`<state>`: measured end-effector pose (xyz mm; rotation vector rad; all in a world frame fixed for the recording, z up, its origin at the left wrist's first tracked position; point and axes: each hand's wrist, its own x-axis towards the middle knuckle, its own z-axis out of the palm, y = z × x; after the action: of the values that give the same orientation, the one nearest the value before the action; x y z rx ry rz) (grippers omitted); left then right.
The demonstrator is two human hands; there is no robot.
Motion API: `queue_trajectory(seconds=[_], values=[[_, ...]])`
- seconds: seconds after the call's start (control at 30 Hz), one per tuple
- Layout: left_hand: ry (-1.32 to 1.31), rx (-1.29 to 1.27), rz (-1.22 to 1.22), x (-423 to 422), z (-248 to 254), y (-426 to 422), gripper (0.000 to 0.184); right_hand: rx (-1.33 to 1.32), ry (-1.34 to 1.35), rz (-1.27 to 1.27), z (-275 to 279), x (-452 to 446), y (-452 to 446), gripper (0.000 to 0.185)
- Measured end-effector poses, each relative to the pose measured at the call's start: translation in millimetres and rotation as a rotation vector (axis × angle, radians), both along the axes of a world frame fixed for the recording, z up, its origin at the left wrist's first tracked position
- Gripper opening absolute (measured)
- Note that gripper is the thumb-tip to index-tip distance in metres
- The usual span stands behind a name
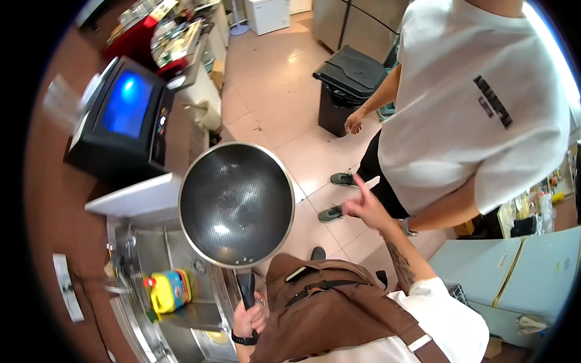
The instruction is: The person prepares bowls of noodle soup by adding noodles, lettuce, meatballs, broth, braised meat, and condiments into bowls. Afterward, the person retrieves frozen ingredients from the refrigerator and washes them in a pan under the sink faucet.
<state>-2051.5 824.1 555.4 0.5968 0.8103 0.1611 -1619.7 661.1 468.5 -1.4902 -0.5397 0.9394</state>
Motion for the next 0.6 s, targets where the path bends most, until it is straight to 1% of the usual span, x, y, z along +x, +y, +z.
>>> queue_trajectory(seconds=[0.03,0.07,0.1,0.13,0.2,0.23,0.27,0.3,0.37,0.4,0.47,0.5,0.53,0.57,0.6], values=[[-0.066,-0.049,-0.027,31.3,-3.7,25.0,0.027,0.029,-0.138,-0.066,12.5,38.9,37.9,0.091],[-0.05,-0.05,-0.062,68.7,-3.8,50.1,0.024,0.107,-0.027,-0.149,44.4,78.2,79.3,0.093],[-0.016,-0.028,-0.112,95.8,-8.7,65.0,0.024,0.186,-0.04,-0.21,66.8,116.0,103.3,0.096],[0.017,-0.011,-0.164,129.8,-19.3,91.6,0.023,0.299,-0.077,-0.293,76.0,165.1,135.6,0.096],[0.011,0.033,-0.29,200.3,-35.3,143.8,0.024,0.418,-0.012,-0.426,111.0,261.7,180.3,0.101],[-0.006,0.028,-0.342,233.9,-49.7,171.2,0.024,0.373,0.001,-0.509,136.6,305.9,194.7,0.095],[-0.035,0.027,-0.411,271.2,-60.2,199.4,0.024,0.385,-0.085,-0.584,150.4,356.4,199.8,0.095],[-0.038,0.034,-0.485,315.9,-66.5,226.1,0.024,0.352,-0.157,-0.673,153.2,415.9,197.9,0.097],[-0.025,0.048,-0.646,408.8,-75.6,281.4,0.022,0.225,-0.191,-0.859,161.5,527.9,172.2,0.103],[-0.034,0.035,-0.717,456.2,-88.5,302.5,0.021,0.075,-0.178,-0.984,161.9,571.9,145.3,0.103],[-0.058,0.043,-0.898,545.4,-107.0,354.8,0.019,-0.108,-0.194,-1.184,176.0,637.8,78.9,0.098],[-0.06,0.046,-0.967,592.3,-114.9,372.1,0.018,-0.149,-0.211,-1.321,188.0,644.1,63.4,0.096],[-0.062,0.045,-1.042,638.3,-123.1,391.9,0.018,-0.264,-0.239,-1.354,206.9,649.9,51.4,0.095],[-0.076,0.046,-1.108,683.1,-130.2,406.2,0.018,-0.304,-0.233,-1.336,223.3,656.7,32.5,0.095],[-0.06,0.061,-1.161,726.5,-141.4,416.0,0.017,-0.357,-0.294,-1.363,236.5,656.3,22.9,0.091]])
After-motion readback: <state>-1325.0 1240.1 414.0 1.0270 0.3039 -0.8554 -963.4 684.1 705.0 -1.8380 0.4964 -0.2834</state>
